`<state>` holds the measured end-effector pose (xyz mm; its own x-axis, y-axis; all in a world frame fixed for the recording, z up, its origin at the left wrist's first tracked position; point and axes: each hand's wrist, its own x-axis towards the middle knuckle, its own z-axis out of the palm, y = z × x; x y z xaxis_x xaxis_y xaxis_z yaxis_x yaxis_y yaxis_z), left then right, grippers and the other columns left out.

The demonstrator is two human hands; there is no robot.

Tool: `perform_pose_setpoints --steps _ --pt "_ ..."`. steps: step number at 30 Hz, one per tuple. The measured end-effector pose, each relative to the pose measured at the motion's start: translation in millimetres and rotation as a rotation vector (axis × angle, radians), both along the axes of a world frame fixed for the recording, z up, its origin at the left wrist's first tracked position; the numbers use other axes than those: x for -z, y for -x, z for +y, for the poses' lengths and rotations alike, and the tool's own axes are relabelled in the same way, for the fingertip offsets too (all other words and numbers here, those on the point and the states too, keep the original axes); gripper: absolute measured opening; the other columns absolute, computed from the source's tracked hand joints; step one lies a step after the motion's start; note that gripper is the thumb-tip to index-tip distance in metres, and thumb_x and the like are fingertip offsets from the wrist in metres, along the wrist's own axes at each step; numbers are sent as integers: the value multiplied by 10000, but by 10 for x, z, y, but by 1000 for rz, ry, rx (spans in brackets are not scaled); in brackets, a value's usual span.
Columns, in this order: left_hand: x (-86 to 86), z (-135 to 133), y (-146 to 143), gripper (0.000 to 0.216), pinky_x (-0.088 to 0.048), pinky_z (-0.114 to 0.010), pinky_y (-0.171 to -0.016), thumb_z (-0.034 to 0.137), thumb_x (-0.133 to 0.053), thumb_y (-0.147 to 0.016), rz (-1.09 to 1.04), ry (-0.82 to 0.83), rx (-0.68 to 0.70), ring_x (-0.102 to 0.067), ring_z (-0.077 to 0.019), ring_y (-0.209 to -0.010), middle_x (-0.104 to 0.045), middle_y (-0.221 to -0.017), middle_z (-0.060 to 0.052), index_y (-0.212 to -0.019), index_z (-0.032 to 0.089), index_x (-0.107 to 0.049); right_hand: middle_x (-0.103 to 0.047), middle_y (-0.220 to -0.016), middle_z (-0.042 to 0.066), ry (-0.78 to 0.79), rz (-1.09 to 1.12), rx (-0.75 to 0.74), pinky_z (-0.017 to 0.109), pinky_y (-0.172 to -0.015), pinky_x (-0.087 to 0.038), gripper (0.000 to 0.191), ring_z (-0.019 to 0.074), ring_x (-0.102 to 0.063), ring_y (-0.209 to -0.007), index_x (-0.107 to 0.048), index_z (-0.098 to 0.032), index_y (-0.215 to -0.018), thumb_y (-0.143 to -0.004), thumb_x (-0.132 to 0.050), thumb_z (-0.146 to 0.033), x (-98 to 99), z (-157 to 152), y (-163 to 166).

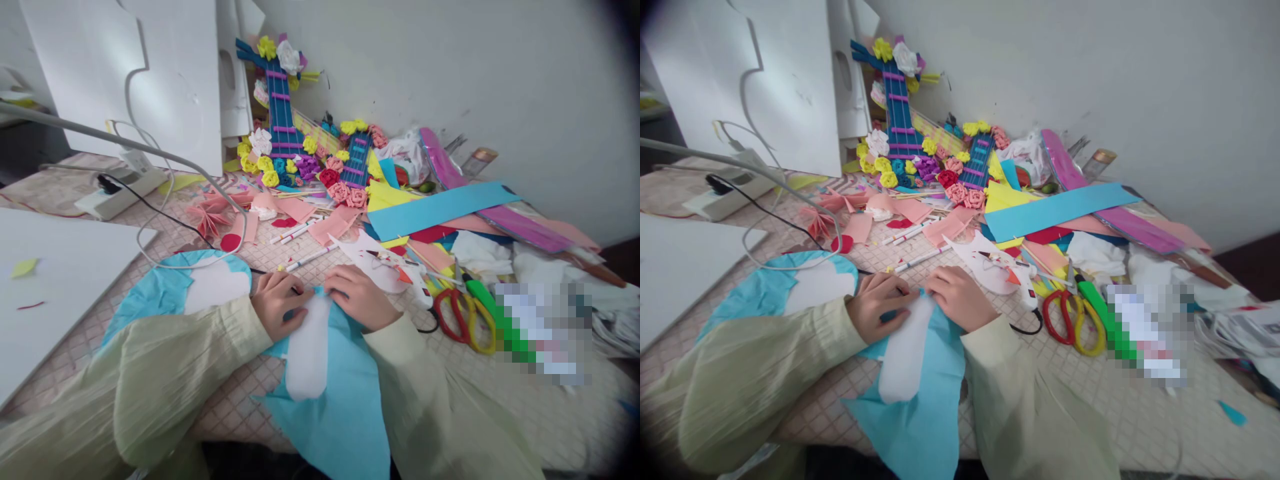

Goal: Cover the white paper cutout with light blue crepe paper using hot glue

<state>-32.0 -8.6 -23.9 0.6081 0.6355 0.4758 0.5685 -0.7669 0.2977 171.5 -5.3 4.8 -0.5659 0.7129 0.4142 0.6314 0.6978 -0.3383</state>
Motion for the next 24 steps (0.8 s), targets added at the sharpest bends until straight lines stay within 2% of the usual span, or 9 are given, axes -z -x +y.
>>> perform_pose_setpoints --steps 5,9,11,13,14,16,19,21,24 --pt "-6 0 1 289 -339 -404 -744 280 -484 -763 -12 16 7 -489 -238 -886 -596 -886 -65 -984 231 -663 -570 -780 28 2 63 70 291 -728 -422 47 158 -517 -779 -545 -178 -781 -791 -523 -137 -3 6 -18" --pt "-6 2 5 304 -343 -400 -746 284 -482 -765 8 26 3 -488 -238 -898 -597 -898 -67 -1014 233 -650 -563 -816 29 123 142 52 286 -754 -431 91 152 -530 -825 -514 -182 -727 -777 -512 -107 -18 12 -37" --pt "-3 5 7 304 -344 -398 -751 281 -475 -770 13 23 8 -486 -237 -907 -596 -908 -69 -1016 233 -648 -581 -898 35 226 177 71 293 -780 -438 109 155 -543 -871 -530 -185 -854 -759 -554 -139 -13 13 -45" --pt "2 8 8 303 -343 -398 -753 278 -472 -775 13 16 14 -488 -236 -910 -596 -910 -71 -1017 229 -647 -592 -979 45 302 182 102 312 -820 -433 301 160 -546 -919 -509 -191 -1044 -752 -577 -168 -2 15 -49" --pt "5 9 9 303 -343 -399 -753 278 -473 -776 12 12 15 -489 -235 -909 -596 -907 -70 -1020 229 -646 -596 -999 47 319 178 106 321 -839 -426 336 162 -544 -938 -505 -194 -1086 -757 -574 -177 2 18 -50" --pt "8 12 9 305 -342 -398 -750 284 -473 -778 15 5 12 -491 -233 -904 -597 -900 -68 -1028 234 -641 -611 -953 39 322 183 96 320 -840 -421 244 160 -548 -921 -568 -195 -1010 -767 -565 -179 3 24 -46" --pt "6 13 8 303 -340 -399 -746 291 -471 -779 17 -3 7 -492 -233 -901 -598 -898 -63 -1027 245 -638 -603 -805 18 308 257 104 283 -743 -442 58 146 -557 -809 -614 -182 -780 -732 -594 -155 -14 36 -35" --pt "1 12 7 292 -341 -399 -745 289 -475 -776 12 1 9 -495 -234 -894 -599 -894 -62 -1010 245 -645 -585 -762 10 285 308 139 271 -699 -442 55 141 -551 -770 -605 -178 -725 -706 -609 -127 -28 43 -30" --pt "-5 10 6 280 -342 -399 -746 284 -479 -777 -1 6 15 -501 -233 -886 -603 -889 -56 -996 248 -650 -577 -727 9 225 306 178 290 -725 -434 54 153 -544 -781 -589 -176 -677 -700 -615 -134 -39 51 -46"
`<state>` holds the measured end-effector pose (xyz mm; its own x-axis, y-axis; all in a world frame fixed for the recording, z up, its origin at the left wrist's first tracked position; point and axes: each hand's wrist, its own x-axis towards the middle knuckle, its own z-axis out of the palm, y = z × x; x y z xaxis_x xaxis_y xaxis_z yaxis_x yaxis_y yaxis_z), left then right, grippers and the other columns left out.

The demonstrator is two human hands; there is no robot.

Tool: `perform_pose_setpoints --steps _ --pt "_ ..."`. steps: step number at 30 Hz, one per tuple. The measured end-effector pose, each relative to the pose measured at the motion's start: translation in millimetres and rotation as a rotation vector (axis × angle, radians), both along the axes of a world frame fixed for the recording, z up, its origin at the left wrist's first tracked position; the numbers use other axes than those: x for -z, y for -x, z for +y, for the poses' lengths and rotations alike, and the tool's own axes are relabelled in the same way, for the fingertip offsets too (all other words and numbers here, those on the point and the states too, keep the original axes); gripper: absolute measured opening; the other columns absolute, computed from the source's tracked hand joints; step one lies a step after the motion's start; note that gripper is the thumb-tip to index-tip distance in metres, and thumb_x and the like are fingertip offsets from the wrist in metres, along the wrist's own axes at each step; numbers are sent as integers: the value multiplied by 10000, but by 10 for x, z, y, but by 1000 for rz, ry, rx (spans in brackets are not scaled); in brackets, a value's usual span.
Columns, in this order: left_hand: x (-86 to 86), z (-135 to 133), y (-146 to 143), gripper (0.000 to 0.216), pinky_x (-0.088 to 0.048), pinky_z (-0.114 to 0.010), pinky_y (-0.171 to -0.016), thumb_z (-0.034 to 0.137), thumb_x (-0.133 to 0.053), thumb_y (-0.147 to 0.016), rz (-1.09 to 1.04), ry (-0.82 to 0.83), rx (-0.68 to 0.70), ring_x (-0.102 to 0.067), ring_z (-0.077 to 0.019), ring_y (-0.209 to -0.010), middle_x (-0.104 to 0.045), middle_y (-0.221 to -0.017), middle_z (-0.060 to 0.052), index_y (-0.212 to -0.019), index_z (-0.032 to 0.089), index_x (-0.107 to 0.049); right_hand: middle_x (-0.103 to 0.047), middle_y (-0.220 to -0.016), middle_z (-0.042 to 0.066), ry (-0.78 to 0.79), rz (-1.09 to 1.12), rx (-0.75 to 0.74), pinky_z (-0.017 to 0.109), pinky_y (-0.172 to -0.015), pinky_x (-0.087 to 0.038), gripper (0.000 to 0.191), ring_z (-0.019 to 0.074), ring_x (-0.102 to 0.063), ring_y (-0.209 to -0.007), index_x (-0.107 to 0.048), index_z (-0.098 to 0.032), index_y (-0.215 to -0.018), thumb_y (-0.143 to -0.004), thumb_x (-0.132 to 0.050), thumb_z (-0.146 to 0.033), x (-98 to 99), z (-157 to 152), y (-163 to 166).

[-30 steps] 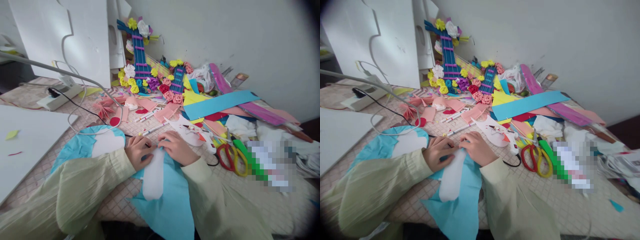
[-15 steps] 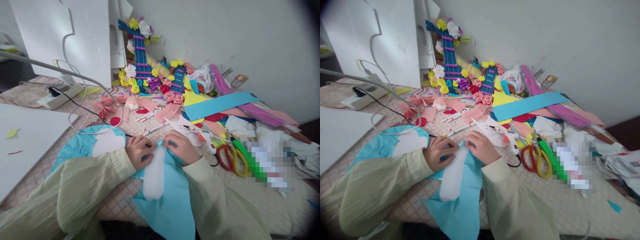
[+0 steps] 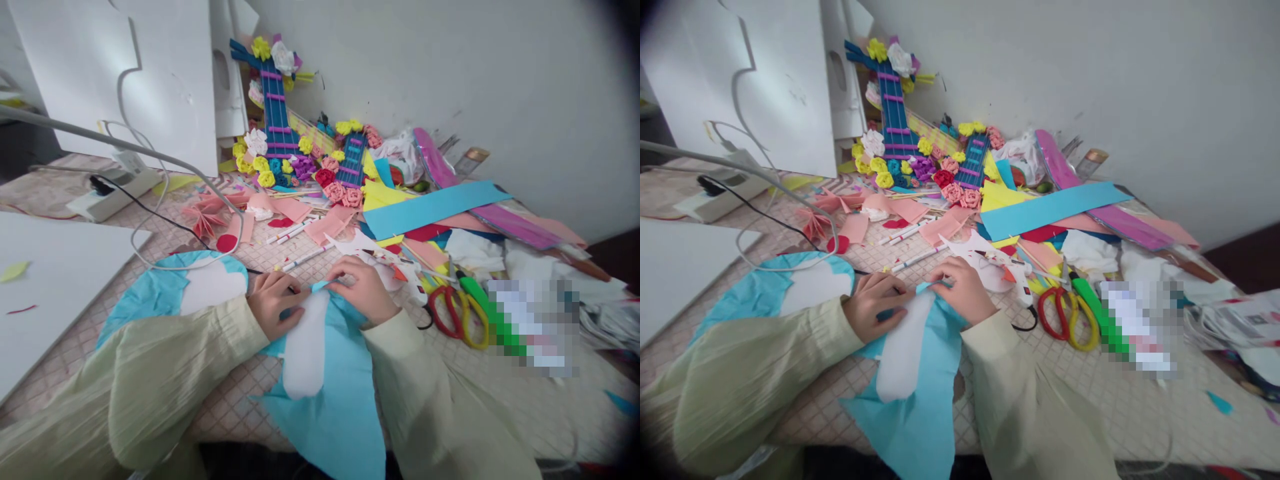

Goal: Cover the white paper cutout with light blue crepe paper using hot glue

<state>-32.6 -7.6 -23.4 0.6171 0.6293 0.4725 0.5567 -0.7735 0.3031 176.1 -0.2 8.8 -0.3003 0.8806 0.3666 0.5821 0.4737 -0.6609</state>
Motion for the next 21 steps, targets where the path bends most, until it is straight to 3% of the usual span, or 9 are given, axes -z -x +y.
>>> perform_pose_setpoints --steps 2,5,7,11,14,21 --pt "5 1 0 277 -346 -401 -745 285 -479 -776 -4 2 1 -506 -235 -886 -606 -885 -57 -992 250 -650 -602 -782 19 29 -5 -19 305 -772 -434 36 159 -552 -828 -600 -178 -754 -719 -610 -177 -4 3 -32" --pt "29 19 0 273 -365 -396 -749 290 -494 -770 -55 23 2 -524 -231 -882 -611 -902 -64 -989 232 -646 -617 -987 40 205 4 -59 314 -822 -448 320 157 -568 -910 -552 -201 -1053 -740 -599 -247 -16 0 -101" --pt "53 49 0 303 -386 -393 -778 311 -503 -773 -139 90 1 -539 -224 -890 -621 -944 -79 -1025 195 -623 -621 -1003 46 316 -4 -28 312 -801 -469 411 156 -585 -891 -512 -209 -1134 -739 -598 -282 -37 -9 -144" --pt "84 141 6 391 -404 -399 -843 365 -521 -761 -216 325 7 -562 -226 -913 -657 -970 -82 -1090 160 -573 -640 -978 61 426 -21 25 312 -789 -477 351 163 -599 -871 -555 -185 -1083 -758 -571 -317 -95 -40 -163" --pt "70 200 27 412 -444 -376 -782 346 -550 -724 -200 403 25 -576 -216 -879 -673 -924 -52 -1104 189 -564 -629 -1040 78 440 -8 -7 328 -818 -456 324 180 -588 -920 -576 -170 -1050 -769 -554 -330 -129 -54 -133" --pt "-123 182 69 534 -488 -263 -641 231 -561 -696 -219 602 129 -599 -131 -728 -648 -908 -37 -1218 195 -453 -585 -738 12 536 117 -103 260 -638 -435 232 129 -537 -687 -576 -129 -762 -644 -659 -310 -265 -42 -150"
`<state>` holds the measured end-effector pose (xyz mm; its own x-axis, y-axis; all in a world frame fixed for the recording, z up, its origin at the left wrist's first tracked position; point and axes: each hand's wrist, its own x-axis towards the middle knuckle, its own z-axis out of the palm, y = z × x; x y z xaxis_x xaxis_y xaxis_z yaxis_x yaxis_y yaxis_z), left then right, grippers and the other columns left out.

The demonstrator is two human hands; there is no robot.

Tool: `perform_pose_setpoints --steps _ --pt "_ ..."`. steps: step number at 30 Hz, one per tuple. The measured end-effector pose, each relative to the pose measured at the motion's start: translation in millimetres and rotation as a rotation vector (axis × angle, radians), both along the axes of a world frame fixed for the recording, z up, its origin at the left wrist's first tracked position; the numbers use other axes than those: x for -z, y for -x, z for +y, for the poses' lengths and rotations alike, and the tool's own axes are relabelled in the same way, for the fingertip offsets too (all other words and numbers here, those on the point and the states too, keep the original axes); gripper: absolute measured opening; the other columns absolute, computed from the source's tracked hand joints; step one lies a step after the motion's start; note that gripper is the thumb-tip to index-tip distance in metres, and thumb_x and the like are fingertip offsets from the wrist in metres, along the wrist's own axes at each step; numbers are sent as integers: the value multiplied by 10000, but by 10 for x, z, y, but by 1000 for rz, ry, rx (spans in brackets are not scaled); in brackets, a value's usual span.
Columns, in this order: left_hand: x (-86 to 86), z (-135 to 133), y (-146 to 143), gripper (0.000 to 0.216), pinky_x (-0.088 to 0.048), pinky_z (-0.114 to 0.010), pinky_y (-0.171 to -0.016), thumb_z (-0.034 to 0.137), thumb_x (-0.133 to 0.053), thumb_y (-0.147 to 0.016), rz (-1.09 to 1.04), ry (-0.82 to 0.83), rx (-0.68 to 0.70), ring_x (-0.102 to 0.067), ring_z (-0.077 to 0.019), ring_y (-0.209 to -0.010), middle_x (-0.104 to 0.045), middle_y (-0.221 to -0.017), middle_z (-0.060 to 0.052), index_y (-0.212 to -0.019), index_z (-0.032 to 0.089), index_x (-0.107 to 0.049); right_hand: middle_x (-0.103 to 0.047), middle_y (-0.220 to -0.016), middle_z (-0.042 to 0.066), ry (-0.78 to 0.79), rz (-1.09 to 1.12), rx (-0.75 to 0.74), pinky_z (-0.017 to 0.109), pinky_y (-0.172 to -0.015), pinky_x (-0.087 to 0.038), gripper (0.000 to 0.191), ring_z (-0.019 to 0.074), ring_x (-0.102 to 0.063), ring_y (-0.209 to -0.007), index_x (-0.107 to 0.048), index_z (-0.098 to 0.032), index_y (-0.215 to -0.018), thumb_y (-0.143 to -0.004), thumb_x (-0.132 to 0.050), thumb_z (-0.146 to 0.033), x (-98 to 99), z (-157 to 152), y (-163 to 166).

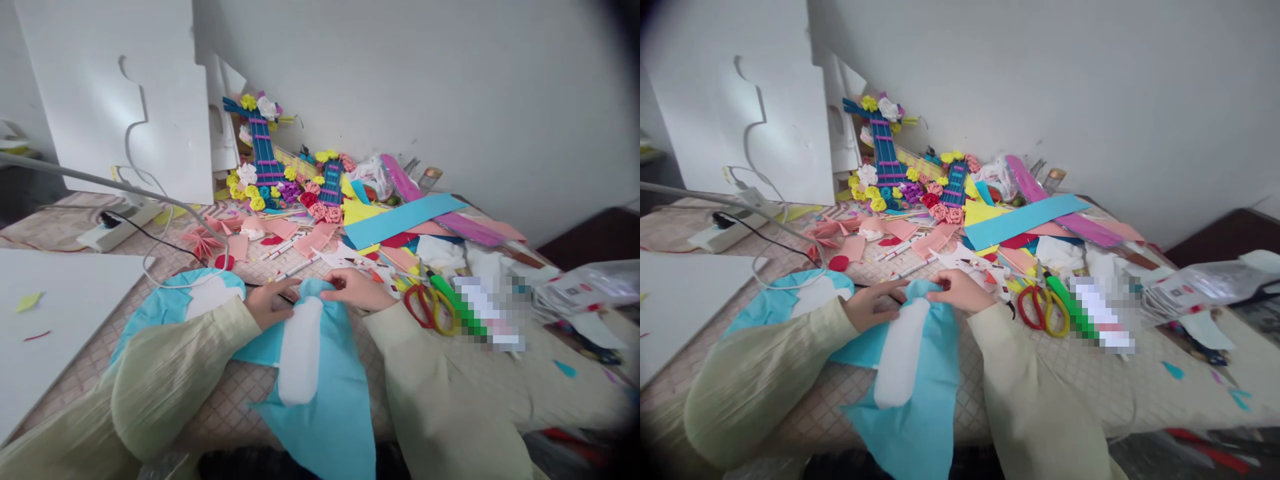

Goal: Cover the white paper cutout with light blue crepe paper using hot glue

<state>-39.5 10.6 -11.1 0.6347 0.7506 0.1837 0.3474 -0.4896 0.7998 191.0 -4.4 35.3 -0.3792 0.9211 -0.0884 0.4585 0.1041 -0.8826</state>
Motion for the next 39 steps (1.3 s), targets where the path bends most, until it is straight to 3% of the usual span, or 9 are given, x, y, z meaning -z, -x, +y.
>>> perform_pose_setpoints --steps 4,10,13,18,23,30,32,35,39 --pt "-142 -19 -23 613 -485 -292 -742 206 -568 -678 -39 79 59 -601 -143 -814 -631 -898 -61 -1261 145 -388 -542 -701 -7 33 12 -16 249 -609 -416 254 111 -503 -652 -536 -126 -750 -637 -661 -315 -108 -35 -37" --pt "-161 -28 -4 679 -495 -263 -639 239 -614 -646 -176 313 92 -599 -104 -667 -565 -907 -46 -1274 194 -359 -548 -721 -12 87 70 -70 232 -598 -404 318 101 -507 -657 -541 -126 -757 -620 -684 -375 -229 -103 -88" --pt "-153 -35 20 679 -485 -245 -618 264 -635 -649 -215 345 104 -592 -89 -641 -555 -900 -34 -1271 219 -367 -521 -646 -30 133 61 -77 229 -578 -398 352 88 -485 -604 -519 -130 -693 -609 -682 -430 -282 -125 -135" --pt "-158 -28 30 645 -482 -232 -606 264 -622 -666 -176 285 129 -593 -89 -646 -558 -910 -39 -1263 230 -379 -549 -674 -18 126 23 -49 226 -553 -403 418 95 -509 -603 -497 -146 -741 -594 -661 -502 -262 -142 -253" --pt "-29 4 -29 601 -489 -225 -569 217 -581 -660 -96 214 105 -584 -82 -617 -566 -911 -42 -1235 211 -404 -530 -632 -14 -4 -127 47 220 -526 -368 375 97 -490 -577 -512 -135 -704 -609 -670 -462 -119 -129 -364" --pt "67 -17 -71 514 -461 -192 -506 172 -559 -662 28 71 89 -545 -67 -559 -637 -865 -39 -1167 167 -463 -636 -824 34 -131 -306 -92 256 -675 -404 312 152 -556 -760 -617 -137 -851 -654 -653 -376 -58 -58 -168" --pt "43 -33 -62 426 -477 -217 -541 188 -561 -674 59 -5 87 -561 -90 -598 -646 -865 -50 -1096 148 -522 -633 -771 19 -167 -358 -126 245 -635 -381 261 149 -548 -719 -626 -138 -801 -652 -652 -351 -67 -33 -73" --pt "21 -59 -51 288 -490 -312 -720 206 -554 -684 89 -148 98 -599 -167 -792 -650 -905 -73 -962 145 -605 -598 -661 -1 -239 -425 -146 232 -572 -322 216 137 -514 -644 -608 -135 -680 -643 -650 -344 -75 -16 57" --pt "65 -95 -46 290 -463 -364 -817 215 -494 -733 113 -301 119 -586 -206 -921 -639 -980 -98 -989 158 -617 -598 -653 5 -313 -462 -145 229 -575 -306 147 135 -503 -643 -606 -139 -661 -656 -628 -284 -44 -7 167"
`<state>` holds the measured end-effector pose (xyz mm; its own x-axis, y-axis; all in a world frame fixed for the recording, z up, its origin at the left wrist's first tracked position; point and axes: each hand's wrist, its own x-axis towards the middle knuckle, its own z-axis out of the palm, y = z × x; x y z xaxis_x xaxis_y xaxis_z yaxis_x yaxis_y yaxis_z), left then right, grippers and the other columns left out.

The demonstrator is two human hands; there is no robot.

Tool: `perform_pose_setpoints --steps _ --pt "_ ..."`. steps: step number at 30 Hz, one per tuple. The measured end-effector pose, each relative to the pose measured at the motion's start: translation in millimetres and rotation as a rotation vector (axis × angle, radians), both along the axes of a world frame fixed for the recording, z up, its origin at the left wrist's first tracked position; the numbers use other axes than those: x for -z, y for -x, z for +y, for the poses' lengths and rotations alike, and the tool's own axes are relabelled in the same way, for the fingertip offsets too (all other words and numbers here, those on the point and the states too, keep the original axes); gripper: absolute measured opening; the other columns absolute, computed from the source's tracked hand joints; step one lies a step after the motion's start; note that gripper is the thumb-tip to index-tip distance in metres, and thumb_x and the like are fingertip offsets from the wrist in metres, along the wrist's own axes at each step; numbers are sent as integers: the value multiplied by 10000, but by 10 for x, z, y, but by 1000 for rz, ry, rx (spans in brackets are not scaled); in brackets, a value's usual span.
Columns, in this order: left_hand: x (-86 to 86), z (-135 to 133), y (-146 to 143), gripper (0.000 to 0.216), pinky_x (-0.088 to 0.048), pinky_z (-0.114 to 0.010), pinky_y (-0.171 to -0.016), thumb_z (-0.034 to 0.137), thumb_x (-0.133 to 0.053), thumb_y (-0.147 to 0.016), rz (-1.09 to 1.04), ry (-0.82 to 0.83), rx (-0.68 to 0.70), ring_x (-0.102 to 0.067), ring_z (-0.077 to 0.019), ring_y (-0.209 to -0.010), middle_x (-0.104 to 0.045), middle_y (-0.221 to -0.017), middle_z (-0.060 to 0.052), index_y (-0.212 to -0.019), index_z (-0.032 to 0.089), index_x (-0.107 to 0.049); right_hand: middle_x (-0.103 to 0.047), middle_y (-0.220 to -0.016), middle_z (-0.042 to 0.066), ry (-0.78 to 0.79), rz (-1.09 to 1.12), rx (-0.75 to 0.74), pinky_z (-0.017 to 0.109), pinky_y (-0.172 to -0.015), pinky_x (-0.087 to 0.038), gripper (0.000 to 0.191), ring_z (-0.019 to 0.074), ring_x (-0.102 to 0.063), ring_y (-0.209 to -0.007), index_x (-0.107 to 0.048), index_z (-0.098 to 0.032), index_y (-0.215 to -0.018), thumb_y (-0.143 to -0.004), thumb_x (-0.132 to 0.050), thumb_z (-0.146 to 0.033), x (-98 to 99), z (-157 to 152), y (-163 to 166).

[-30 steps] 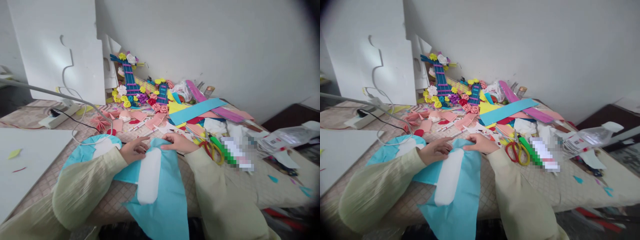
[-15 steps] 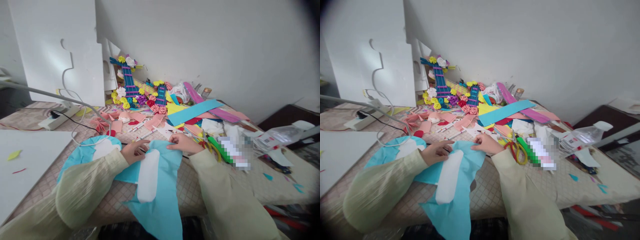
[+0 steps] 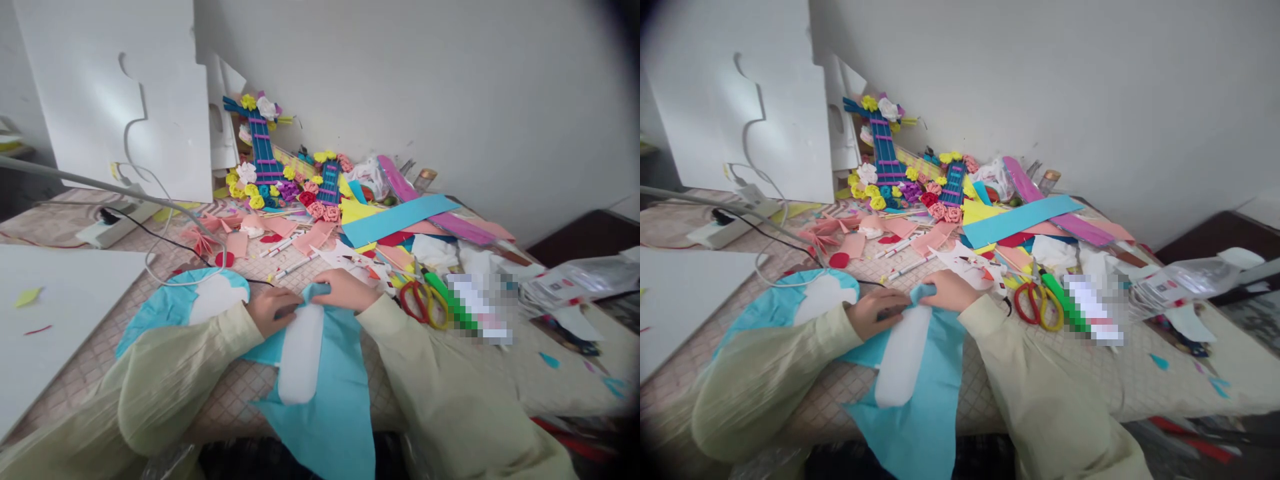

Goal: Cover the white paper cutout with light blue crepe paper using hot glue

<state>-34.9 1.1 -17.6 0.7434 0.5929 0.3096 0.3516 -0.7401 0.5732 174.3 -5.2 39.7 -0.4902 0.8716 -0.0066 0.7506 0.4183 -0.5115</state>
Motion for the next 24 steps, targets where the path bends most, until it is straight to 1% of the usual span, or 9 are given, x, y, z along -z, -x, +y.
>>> perform_pose_setpoints --steps 3,8,12,16,19,24 --pt "61 -15 5 307 -472 -373 -790 214 -462 -755 0 -92 -5 -586 -212 -905 -633 -983 -107 -1017 156 -611 -643 -737 25 -13 2 -19 228 -618 -343 94 141 -535 -692 -643 -144 -725 -669 -595 -202 44 5 23" --pt "109 -27 24 279 -471 -358 -772 222 -455 -804 9 -191 14 -591 -198 -872 -639 -968 -93 -1024 171 -619 -665 -772 36 -31 -4 -34 236 -667 -382 135 151 -569 -733 -670 -152 -763 -699 -552 -166 100 -19 33" --pt "128 -54 28 262 -463 -345 -762 233 -442 -823 -2 -221 5 -586 -193 -862 -642 -972 -85 -988 186 -641 -660 -808 34 -42 -24 -37 249 -715 -394 161 162 -576 -793 -677 -171 -825 -702 -574 -181 111 -40 73" --pt "149 -86 24 261 -457 -335 -741 233 -440 -828 1 -229 -26 -582 -188 -834 -643 -946 -77 -984 196 -646 -628 -801 41 -52 -57 -28 257 -714 -396 171 156 -565 -780 -689 -177 -770 -710 -540 -118 95 -82 112" --pt "151 -101 22 257 -449 -323 -736 249 -437 -832 8 -226 -56 -579 -178 -814 -644 -908 -62 -960 204 -656 -613 -829 41 -67 -78 -10 268 -734 -397 233 157 -558 -798 -689 -193 -817 -718 -508 -86 95 -153 133" --pt "128 -124 14 230 -428 -333 -706 260 -471 -819 40 -216 -103 -565 -188 -806 -637 -875 -38 -938 230 -665 -600 -854 34 -168 -182 9 261 -743 -399 251 151 -542 -837 -675 -191 -830 -723 -493 -55 163 -295 174"
